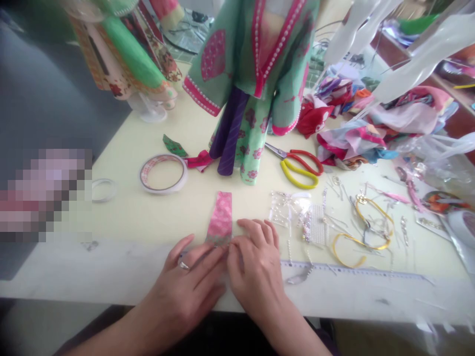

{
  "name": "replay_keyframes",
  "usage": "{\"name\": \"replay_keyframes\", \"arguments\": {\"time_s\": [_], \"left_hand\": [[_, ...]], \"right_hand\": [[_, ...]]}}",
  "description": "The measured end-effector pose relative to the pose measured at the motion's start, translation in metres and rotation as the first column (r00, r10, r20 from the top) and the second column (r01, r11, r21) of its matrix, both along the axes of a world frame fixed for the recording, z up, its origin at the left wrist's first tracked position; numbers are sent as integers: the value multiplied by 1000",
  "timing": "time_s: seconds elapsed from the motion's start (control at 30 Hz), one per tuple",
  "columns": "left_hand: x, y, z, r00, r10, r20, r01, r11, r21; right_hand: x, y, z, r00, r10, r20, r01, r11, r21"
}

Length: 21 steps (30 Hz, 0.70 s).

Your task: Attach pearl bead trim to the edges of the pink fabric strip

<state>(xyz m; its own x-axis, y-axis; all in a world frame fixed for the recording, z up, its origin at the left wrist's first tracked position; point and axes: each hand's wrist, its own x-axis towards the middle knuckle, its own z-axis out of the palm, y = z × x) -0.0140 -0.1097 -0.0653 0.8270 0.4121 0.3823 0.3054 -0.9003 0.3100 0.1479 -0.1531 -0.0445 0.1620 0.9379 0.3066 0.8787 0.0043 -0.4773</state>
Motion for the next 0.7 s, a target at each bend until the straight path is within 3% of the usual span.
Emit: {"name": "replay_keyframes", "arguments": {"time_s": [0.7], "left_hand": [[-1, 2, 2, 1000, -6, -14, 6, 1000, 14]], "right_hand": [[11, -16, -5, 995, 97, -1, -96, 994, 49]]}}
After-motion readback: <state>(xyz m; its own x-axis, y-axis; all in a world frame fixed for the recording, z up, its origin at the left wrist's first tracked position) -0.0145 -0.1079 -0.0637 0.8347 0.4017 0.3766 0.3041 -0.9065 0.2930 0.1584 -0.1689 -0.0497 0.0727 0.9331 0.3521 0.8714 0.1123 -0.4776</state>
